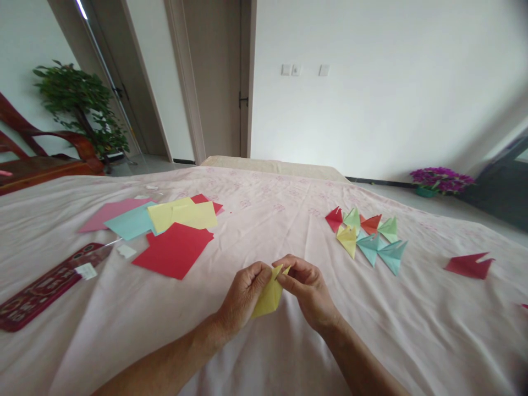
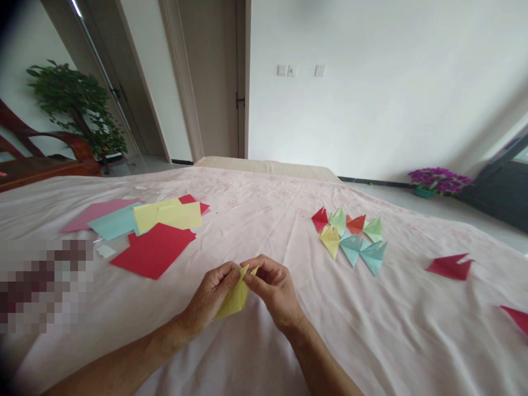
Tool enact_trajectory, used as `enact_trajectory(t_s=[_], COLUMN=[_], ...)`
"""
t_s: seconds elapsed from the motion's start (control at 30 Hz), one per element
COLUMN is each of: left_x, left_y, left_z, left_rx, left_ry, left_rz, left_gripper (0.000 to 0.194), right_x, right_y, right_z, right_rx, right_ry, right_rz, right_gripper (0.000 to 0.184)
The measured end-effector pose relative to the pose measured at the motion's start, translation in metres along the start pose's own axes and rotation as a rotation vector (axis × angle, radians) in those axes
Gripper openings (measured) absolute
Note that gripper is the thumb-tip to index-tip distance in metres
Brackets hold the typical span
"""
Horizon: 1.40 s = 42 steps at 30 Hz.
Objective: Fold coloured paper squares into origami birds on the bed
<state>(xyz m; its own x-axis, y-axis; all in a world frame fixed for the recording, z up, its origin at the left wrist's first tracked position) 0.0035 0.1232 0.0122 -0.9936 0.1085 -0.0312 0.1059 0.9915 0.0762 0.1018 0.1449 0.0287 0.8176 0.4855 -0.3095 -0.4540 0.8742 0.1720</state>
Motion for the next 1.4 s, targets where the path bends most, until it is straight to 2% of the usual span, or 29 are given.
enact_trajectory(t_s=[0.27,0.47,0.67,0.83,1.1,1.4], left_x=[0.013,0.014,0.014,0.012,0.010,0.011], left_y=[-0.005,-0.009,-0.008,-0.007,-0.008,-0.009], left_z=[-0.001,-0.016,-0.016,-0.006,-0.005,-0.024], left_rx=[-0.060,-0.237,-0.231,-0.144,-0.121,-0.254], left_ry=[-0.031,0.018,0.044,-0.017,-0.034,0.109], left_rz=[-0.113,-0.118,-0.106,-0.086,-0.080,-0.090], left_gripper=[0.027,0.020,0.018,0.023,0.026,0.019], right_x=[0.003,0.001,-0.001,0.000,0.002,0.004], right_y=[0.001,0.001,0.002,0.001,0.001,0.002], right_z=[0.000,0.001,0.005,0.002,0.004,0.001], right_rx=[-0.015,-0.014,-0.010,-0.009,-0.019,-0.029], right_ry=[0.011,0.022,0.008,0.015,0.004,-0.003], right_rz=[-0.023,-0.043,-0.042,-0.028,-0.048,-0.047], right_gripper=[0.013,0.013,0.012,0.012,0.015,0.014])
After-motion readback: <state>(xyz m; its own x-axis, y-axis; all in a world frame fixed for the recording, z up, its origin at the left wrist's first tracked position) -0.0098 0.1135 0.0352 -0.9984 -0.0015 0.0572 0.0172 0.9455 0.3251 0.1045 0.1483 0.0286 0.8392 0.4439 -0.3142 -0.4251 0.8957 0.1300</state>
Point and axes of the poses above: each hand's wrist, its own y-axis towards the middle knuckle, its own x-axis out of the back of the hand, z = x × y, the point moved 10 cm from there along y, towards the middle knuckle, and after that the axes turned 1 degree about z, right-handed, at the moved point
